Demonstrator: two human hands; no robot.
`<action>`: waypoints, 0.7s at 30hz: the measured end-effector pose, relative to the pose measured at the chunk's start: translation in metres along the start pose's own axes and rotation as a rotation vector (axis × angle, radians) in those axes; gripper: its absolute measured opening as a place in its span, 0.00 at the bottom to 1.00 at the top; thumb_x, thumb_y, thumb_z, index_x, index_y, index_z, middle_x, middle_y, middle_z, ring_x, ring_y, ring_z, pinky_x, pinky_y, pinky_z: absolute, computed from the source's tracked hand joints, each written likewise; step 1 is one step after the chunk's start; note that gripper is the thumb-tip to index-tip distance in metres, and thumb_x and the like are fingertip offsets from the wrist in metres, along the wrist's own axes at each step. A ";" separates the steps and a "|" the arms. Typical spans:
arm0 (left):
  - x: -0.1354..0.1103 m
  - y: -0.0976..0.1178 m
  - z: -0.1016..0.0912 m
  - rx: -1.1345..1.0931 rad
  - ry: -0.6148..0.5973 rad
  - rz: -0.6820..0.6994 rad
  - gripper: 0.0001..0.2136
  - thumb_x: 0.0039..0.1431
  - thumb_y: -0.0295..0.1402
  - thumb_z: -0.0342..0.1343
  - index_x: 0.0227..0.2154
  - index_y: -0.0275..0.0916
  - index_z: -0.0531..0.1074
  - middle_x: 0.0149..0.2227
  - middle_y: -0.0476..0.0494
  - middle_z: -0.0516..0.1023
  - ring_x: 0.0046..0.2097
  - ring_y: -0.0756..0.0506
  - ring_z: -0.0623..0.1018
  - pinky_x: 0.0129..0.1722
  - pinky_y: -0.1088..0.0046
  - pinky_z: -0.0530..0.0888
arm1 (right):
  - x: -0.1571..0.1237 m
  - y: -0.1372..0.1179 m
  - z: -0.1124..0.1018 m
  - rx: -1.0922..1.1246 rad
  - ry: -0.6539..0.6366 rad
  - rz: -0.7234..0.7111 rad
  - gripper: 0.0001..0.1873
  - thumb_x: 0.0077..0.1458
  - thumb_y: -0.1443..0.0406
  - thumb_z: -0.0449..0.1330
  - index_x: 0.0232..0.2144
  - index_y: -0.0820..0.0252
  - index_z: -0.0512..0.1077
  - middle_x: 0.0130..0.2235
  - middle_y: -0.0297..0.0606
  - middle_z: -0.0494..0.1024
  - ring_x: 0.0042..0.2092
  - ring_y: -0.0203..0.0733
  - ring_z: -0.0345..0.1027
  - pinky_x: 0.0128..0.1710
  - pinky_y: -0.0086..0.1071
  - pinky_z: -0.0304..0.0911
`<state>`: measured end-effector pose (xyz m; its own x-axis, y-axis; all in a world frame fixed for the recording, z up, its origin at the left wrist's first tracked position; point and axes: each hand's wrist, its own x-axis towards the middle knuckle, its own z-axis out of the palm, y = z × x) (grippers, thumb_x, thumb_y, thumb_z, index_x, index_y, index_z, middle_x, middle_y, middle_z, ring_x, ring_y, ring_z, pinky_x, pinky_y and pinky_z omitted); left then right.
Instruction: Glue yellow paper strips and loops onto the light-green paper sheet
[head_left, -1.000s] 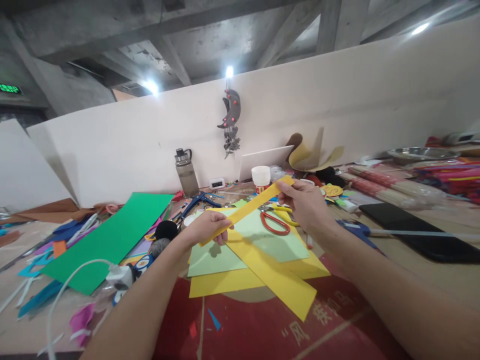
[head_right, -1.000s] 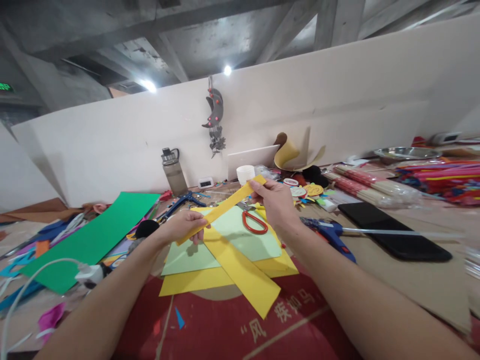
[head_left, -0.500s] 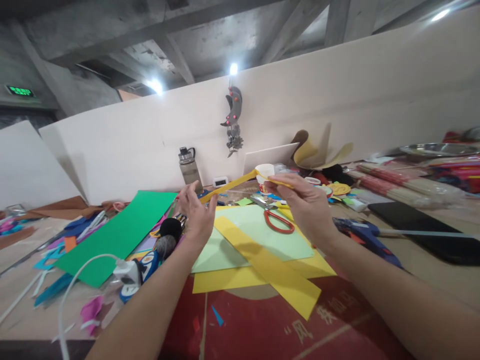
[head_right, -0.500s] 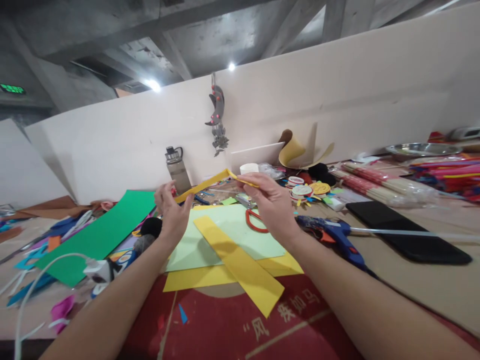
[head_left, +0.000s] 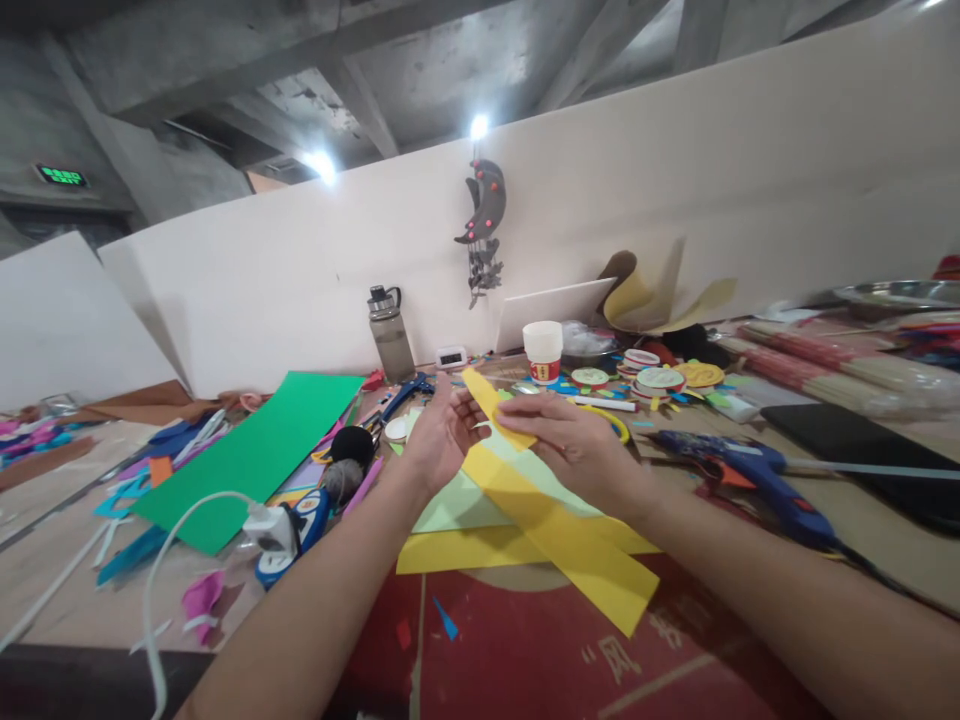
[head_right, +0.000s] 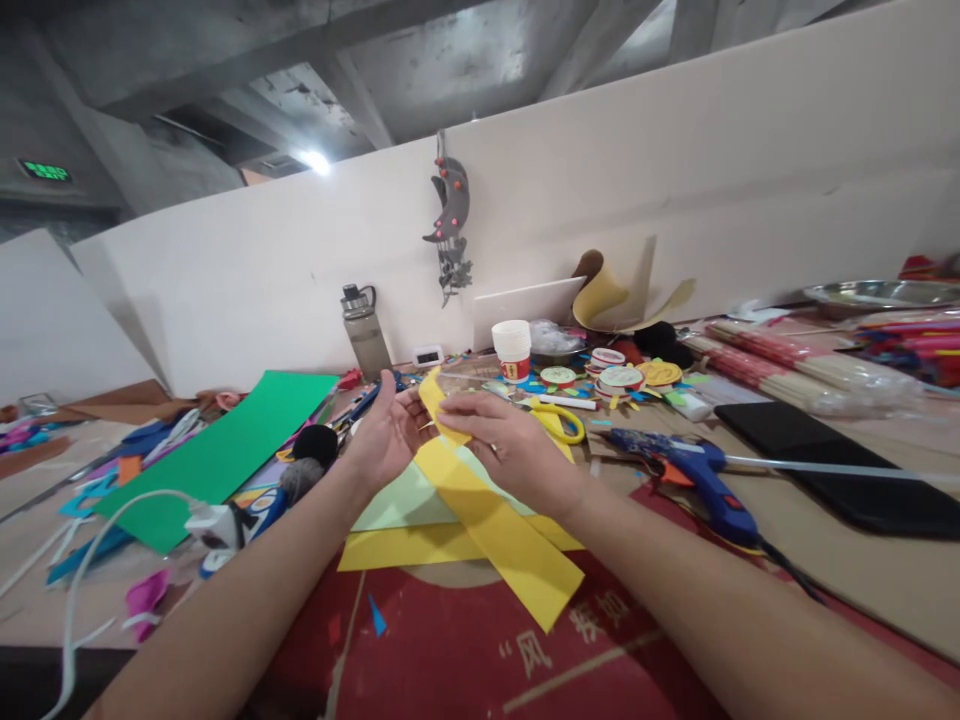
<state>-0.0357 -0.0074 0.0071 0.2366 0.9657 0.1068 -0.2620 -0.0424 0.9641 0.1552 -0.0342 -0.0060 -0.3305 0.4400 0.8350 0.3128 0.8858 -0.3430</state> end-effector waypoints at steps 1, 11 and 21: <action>-0.001 0.000 0.003 -0.091 0.005 -0.010 0.19 0.51 0.49 0.57 0.33 0.36 0.72 0.34 0.41 0.76 0.36 0.48 0.76 0.35 0.72 0.73 | -0.002 0.001 0.003 0.006 -0.052 -0.010 0.20 0.56 0.73 0.52 0.46 0.49 0.75 0.48 0.38 0.76 0.50 0.41 0.69 0.50 0.40 0.67; 0.004 -0.009 -0.003 -0.040 0.172 0.204 0.11 0.39 0.32 0.68 0.24 0.34 0.72 0.22 0.52 0.71 0.22 0.57 0.66 0.23 0.80 0.62 | 0.003 -0.003 0.008 0.226 -0.099 0.649 0.15 0.56 0.56 0.54 0.35 0.59 0.73 0.33 0.38 0.76 0.30 0.39 0.71 0.24 0.29 0.64; 0.004 -0.014 0.002 -0.175 0.193 0.199 0.11 0.36 0.30 0.69 0.23 0.33 0.73 0.21 0.51 0.72 0.21 0.57 0.67 0.22 0.80 0.62 | 0.002 -0.016 0.011 -0.227 -0.254 0.462 0.15 0.58 0.61 0.53 0.21 0.59 0.64 0.23 0.32 0.68 0.25 0.34 0.58 0.26 0.29 0.48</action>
<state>-0.0296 -0.0038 -0.0054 -0.0122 0.9744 0.2245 -0.4461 -0.2063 0.8709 0.1398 -0.0460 -0.0040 -0.3087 0.8207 0.4807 0.6500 0.5510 -0.5233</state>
